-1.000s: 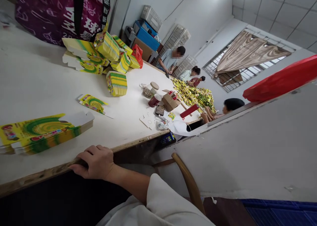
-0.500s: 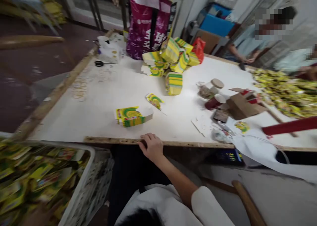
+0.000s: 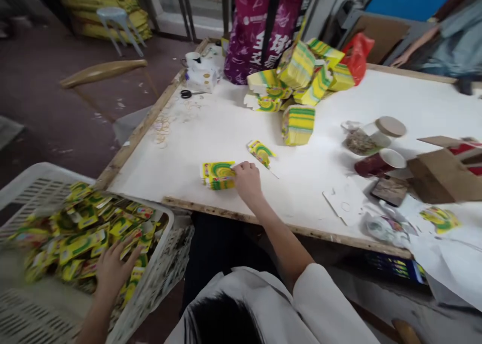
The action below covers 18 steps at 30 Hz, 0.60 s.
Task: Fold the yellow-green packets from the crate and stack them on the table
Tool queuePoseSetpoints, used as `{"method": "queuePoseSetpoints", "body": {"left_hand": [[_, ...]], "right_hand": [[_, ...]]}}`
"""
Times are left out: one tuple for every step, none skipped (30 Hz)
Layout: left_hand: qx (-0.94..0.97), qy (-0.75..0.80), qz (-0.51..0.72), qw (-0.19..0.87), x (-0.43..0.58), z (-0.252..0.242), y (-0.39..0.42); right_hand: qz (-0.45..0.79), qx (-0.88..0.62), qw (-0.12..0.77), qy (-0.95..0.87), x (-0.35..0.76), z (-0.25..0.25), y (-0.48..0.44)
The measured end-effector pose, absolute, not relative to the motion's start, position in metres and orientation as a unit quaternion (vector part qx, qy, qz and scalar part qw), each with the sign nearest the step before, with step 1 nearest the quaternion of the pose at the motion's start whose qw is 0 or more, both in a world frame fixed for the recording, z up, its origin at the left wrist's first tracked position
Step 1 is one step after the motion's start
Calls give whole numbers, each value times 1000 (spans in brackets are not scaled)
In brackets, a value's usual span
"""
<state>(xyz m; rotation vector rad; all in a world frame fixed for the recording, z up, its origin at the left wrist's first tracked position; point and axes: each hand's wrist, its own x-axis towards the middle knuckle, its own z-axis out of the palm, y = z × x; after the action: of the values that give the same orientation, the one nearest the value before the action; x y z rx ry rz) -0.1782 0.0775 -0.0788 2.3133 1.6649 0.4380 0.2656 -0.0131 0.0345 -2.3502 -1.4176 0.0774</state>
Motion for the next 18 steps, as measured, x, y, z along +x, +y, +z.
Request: {"method": "queuePoseSetpoints", "body": {"left_hand": [[790,564,188,149,-167,-68,72],[777,561,231,169,-155,-57,66],[763,557,262,197,-141,-48,61],[760,558,270,195,-127,-39,56],[759,557,274,194,-114,-33,51],[754,549,292,214,-101,-27,47],[747,540,313,228,-89,-22,42],[747,528,322,245,-78,-17,38],[745,517,334,258,-69,-13,33],[739,511,344,272,-60,-9,30],[734,505,352,288,-52,-4,26],[725,502,359,305,-44,0,24],[716,499,365,325,-36,3,22],[707,494,369,345,-29,6,20],[700,487,374,365,-23,8,19],[695,478,376,384,-17,10,18],[693,466,378,399,-12,12,16],[694,454,378,412,-9,12,15]], "right_hand": [[36,-842,181,-506,269,31,-10],[43,-838,184,-511,272,27,-9],[43,-834,190,-517,275,22,-8],[26,-831,199,-519,278,16,-8],[15,-823,206,-530,281,11,-10],[10,-813,214,-542,283,5,-11],[6,-800,221,-557,285,1,-13],[5,-790,226,-570,286,-3,-16],[4,-781,230,-580,287,-5,-18],[3,-776,232,-586,286,-6,-21],[1,-774,235,-588,285,-7,-22],[-3,-775,236,-586,284,-6,-23],[-7,-778,238,-582,282,-5,-22],[-10,-781,239,-577,280,-4,-21],[-12,-785,238,-572,278,-2,-20],[-10,-791,234,-565,276,0,-18],[-5,-799,227,-556,274,3,-16],[5,-807,218,-548,272,5,-15]]}}
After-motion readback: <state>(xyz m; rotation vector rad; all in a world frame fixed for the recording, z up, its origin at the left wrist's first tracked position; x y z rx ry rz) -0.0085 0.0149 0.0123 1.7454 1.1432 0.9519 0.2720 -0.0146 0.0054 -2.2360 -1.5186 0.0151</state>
